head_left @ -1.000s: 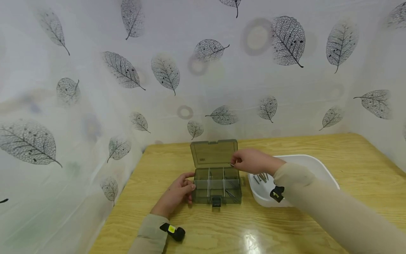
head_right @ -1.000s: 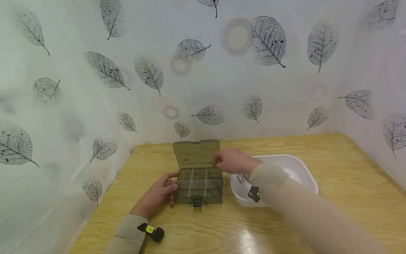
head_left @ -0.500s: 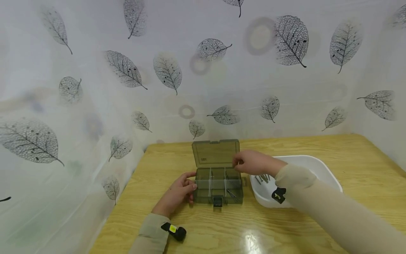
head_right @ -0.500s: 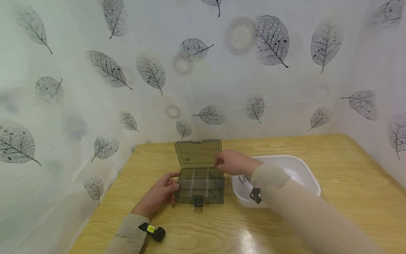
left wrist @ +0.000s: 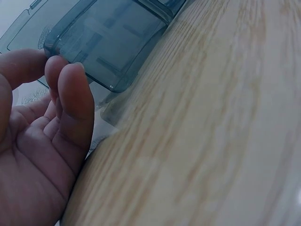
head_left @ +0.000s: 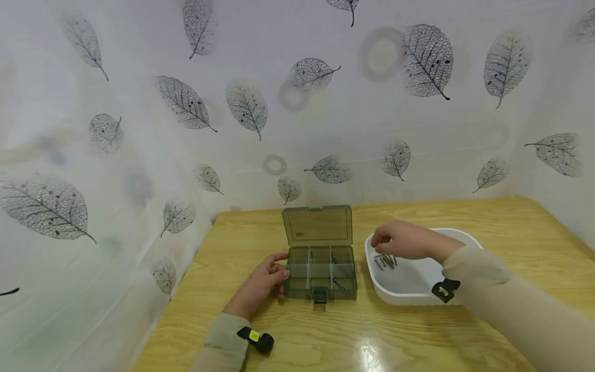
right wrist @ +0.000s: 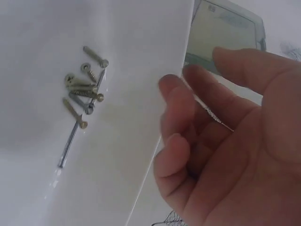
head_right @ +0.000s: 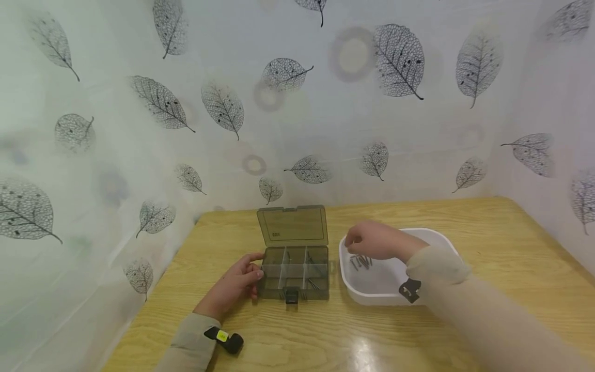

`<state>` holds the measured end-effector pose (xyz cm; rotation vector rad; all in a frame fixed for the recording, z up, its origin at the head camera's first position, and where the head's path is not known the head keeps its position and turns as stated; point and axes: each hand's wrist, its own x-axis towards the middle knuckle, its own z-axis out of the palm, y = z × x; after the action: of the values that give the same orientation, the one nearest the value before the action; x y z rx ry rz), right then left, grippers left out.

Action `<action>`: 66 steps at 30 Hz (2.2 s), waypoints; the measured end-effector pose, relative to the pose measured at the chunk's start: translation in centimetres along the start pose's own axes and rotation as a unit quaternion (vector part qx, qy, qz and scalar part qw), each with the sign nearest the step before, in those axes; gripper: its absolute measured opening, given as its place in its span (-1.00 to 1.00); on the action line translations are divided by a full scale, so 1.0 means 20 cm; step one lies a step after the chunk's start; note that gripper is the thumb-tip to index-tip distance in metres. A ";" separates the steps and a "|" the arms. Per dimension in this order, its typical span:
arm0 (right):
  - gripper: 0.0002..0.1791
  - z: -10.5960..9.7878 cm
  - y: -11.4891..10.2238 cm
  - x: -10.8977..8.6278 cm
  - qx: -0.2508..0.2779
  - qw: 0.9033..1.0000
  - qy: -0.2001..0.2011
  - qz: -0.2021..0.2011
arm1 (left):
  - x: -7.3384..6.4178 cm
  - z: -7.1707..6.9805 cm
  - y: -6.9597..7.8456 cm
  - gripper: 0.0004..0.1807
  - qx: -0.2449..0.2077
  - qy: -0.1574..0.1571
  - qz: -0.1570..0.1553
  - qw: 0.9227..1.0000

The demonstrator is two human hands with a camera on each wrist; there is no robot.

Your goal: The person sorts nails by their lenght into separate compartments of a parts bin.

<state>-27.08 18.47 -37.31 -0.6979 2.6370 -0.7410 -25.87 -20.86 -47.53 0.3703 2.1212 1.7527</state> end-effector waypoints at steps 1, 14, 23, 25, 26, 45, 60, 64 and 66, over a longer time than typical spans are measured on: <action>-0.72 0.00 0.01 -0.03 0.004 1.000 -0.003 0.004 | 0.00 0.00 0.00 -0.39 -0.001 0.000 0.001 1.000; -0.64 0.02 0.20 -0.25 -0.045 0.999 0.021 0.022 | 0.00 0.00 0.01 -0.40 0.008 0.000 0.001 1.000; -0.58 0.16 0.30 -0.22 -0.078 0.995 0.065 -0.001 | -0.02 0.03 0.00 -0.39 -0.003 0.002 -0.008 1.000; -0.58 0.18 0.31 -0.21 -0.082 0.994 0.072 -0.008 | -0.02 0.03 0.01 -0.39 -0.006 0.002 -0.011 1.000; -0.60 0.18 0.31 -0.21 -0.082 0.994 0.077 -0.008 | -0.02 0.03 0.01 -0.38 -0.007 0.002 -0.013 1.000; -0.83 0.19 0.35 -0.21 -0.088 0.995 0.015 0.053 | -0.02 0.02 0.03 -0.40 0.005 0.008 -0.005 1.000; -0.84 0.16 0.29 -0.19 -0.022 0.998 0.041 0.035 | -0.01 0.01 0.02 -0.40 0.001 0.004 -0.004 1.000; -0.80 0.15 0.26 -0.17 -0.014 0.999 0.044 0.019 | -0.01 0.02 0.02 -0.40 0.001 0.004 -0.004 1.000; -0.79 0.14 0.24 -0.17 -0.016 0.999 0.046 0.013 | -0.01 0.02 0.02 -0.40 -0.001 0.003 -0.005 1.000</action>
<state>-24.94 22.69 -41.72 -0.6514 2.7410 -0.7433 -25.49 -20.61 -47.14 0.3541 2.1227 1.7523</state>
